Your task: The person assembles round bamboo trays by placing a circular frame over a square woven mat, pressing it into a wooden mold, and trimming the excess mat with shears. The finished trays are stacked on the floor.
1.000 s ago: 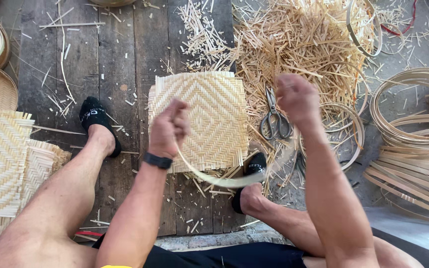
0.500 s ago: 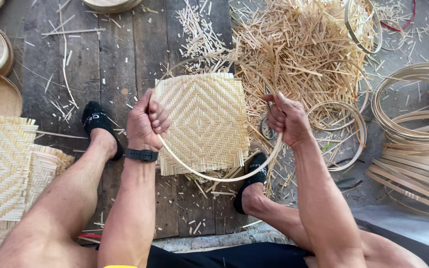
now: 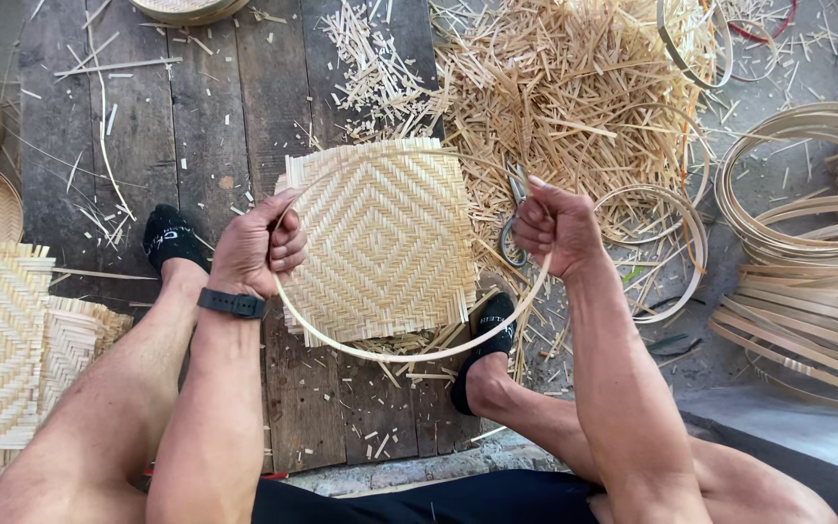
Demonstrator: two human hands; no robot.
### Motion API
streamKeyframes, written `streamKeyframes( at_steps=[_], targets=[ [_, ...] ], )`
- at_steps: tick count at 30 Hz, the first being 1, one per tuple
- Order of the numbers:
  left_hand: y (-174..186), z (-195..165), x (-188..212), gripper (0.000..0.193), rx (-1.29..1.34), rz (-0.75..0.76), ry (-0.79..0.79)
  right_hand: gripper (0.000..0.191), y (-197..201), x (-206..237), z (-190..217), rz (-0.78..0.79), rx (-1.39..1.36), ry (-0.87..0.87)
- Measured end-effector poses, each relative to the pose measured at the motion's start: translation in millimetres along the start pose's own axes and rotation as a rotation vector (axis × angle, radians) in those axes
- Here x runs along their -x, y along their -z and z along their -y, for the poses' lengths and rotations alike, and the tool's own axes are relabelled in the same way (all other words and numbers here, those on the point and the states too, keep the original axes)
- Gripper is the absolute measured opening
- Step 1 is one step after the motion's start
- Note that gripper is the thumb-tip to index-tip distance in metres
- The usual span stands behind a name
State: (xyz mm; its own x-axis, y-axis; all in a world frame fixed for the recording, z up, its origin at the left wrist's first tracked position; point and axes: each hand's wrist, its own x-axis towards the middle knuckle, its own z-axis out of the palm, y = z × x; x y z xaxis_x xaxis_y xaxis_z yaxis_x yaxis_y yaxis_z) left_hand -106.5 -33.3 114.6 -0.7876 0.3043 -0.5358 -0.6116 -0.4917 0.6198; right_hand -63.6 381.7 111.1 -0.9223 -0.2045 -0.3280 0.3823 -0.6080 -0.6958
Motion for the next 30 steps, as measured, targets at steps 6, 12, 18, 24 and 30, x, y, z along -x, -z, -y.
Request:
streamKeyframes(
  at_steps=[6,12,18,24,30],
  targets=[
    [16.7,26.0,-2.7,0.03,0.28,-0.157,-0.152,0.019,-24.2,-9.4,-20.7,-0.291,0.54,-0.066],
    [58.4,82.2,-35.1,0.037,-0.202,-0.53,-0.418,0.027,-14.9,-44.8,-72.5,-0.561,0.883,-0.074],
    [95.8,92.6,-59.4,0.05,-1.291,-0.698,-0.561,0.027,5.7,-72.9,-123.6,-0.609,1.364,0.115],
    [96.5,87.3,-57.2,0.041,-1.189,-0.683,-0.415,0.027,13.5,-77.0,-134.0,-0.622,1.305,0.066],
    [98.0,94.2,-58.1,0.027,-1.034,-0.706,-0.403,0.023,8.7,-72.1,-131.1,-0.643,1.299,0.005]
  ],
)
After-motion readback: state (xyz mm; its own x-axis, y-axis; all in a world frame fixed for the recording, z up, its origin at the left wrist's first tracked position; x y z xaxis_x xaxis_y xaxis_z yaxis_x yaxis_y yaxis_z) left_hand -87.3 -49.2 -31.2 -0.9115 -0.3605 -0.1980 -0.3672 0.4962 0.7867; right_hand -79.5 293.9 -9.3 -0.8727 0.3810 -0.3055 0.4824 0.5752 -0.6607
